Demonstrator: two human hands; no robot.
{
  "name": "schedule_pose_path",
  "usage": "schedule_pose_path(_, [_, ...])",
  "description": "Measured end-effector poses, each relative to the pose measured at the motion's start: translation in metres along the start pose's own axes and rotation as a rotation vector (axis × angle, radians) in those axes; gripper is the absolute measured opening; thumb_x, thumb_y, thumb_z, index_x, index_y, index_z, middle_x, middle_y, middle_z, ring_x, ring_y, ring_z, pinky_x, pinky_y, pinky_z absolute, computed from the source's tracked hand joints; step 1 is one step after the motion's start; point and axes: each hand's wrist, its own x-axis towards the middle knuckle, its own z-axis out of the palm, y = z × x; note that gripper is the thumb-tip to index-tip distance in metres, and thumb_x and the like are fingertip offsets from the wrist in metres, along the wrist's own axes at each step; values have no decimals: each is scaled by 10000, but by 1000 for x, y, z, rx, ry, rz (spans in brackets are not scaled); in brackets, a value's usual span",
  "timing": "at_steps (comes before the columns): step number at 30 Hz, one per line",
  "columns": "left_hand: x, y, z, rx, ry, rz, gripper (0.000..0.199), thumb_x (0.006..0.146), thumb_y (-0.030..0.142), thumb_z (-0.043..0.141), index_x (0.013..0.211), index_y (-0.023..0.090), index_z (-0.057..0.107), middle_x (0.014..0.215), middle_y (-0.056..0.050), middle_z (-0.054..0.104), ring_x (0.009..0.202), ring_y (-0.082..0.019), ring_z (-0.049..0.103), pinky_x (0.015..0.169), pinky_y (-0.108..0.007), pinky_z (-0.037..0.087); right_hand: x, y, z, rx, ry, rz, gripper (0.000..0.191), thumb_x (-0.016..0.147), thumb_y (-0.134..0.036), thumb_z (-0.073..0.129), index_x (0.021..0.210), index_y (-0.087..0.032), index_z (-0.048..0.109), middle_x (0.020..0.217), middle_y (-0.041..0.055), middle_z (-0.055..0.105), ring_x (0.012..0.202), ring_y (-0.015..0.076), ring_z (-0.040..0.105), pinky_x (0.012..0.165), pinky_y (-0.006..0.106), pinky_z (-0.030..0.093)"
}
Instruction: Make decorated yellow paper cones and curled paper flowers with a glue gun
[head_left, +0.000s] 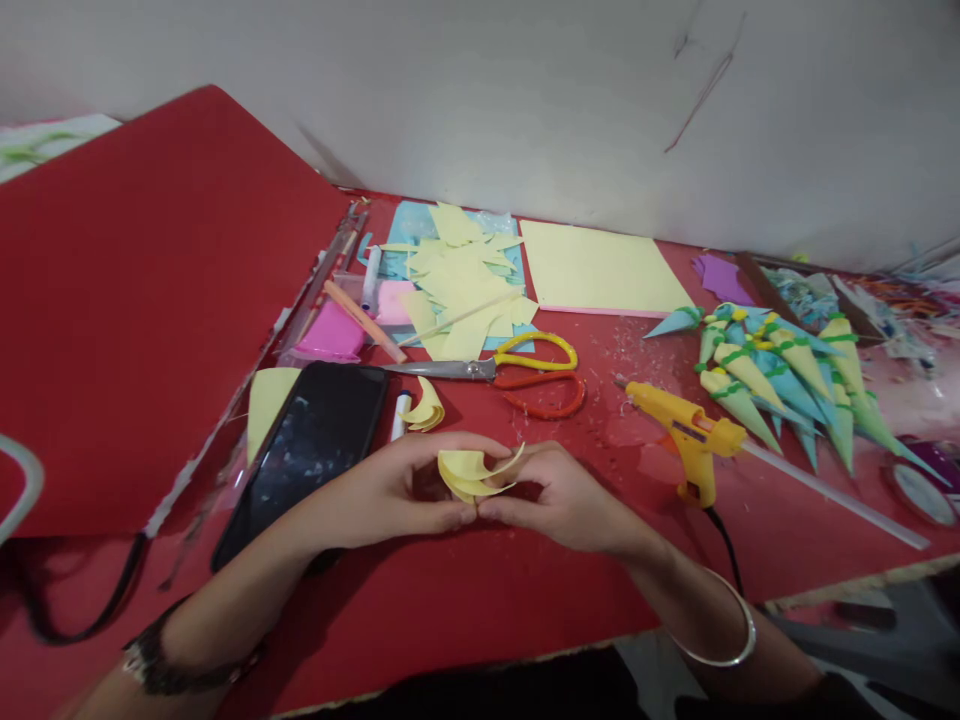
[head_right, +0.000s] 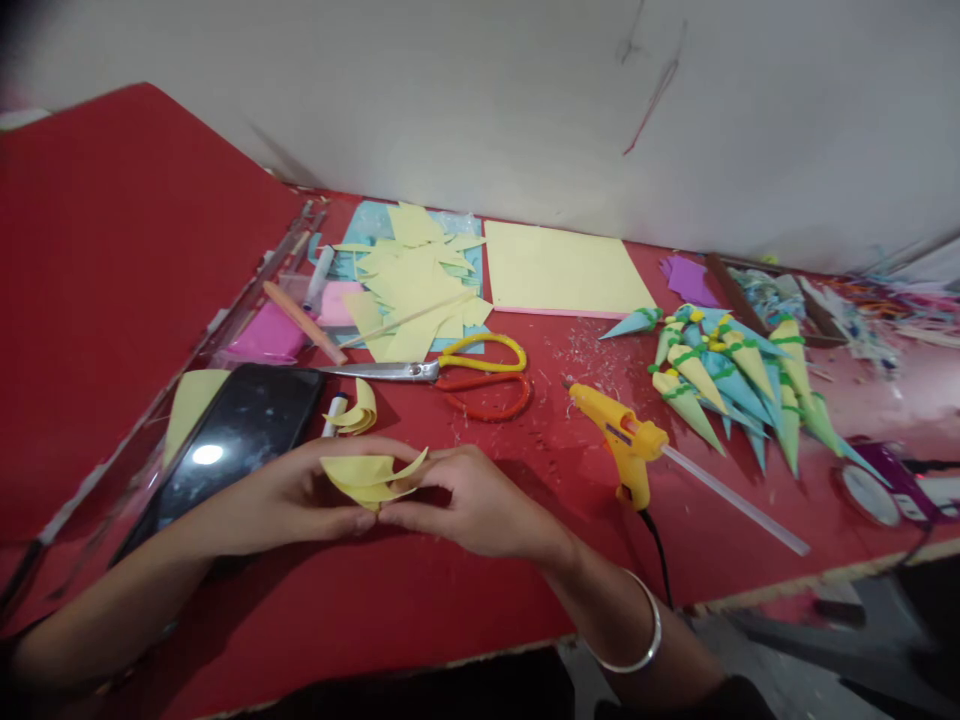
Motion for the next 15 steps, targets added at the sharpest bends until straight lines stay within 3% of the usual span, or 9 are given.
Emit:
schedule_pose_path(8, [1,0,0,95,27,76,341,742,127,593,1075,198,566,1004,-35,640,920,-162,602,771,-236,489,0,0,2,-87,41,10,156,812,-252,578,735,-162,680,691,8,682,624,107,590,603,202,435])
schedule_pose_path(15, [2,-1,-1,219,56,105,313,747,143,579,1056,186,552,978,-38,629,893,-143,593,737,-214,491,0,0,4,-99,108,-23,102,792,-206,590,753,-164,673,755,20,704,680,116,624,642,206,464])
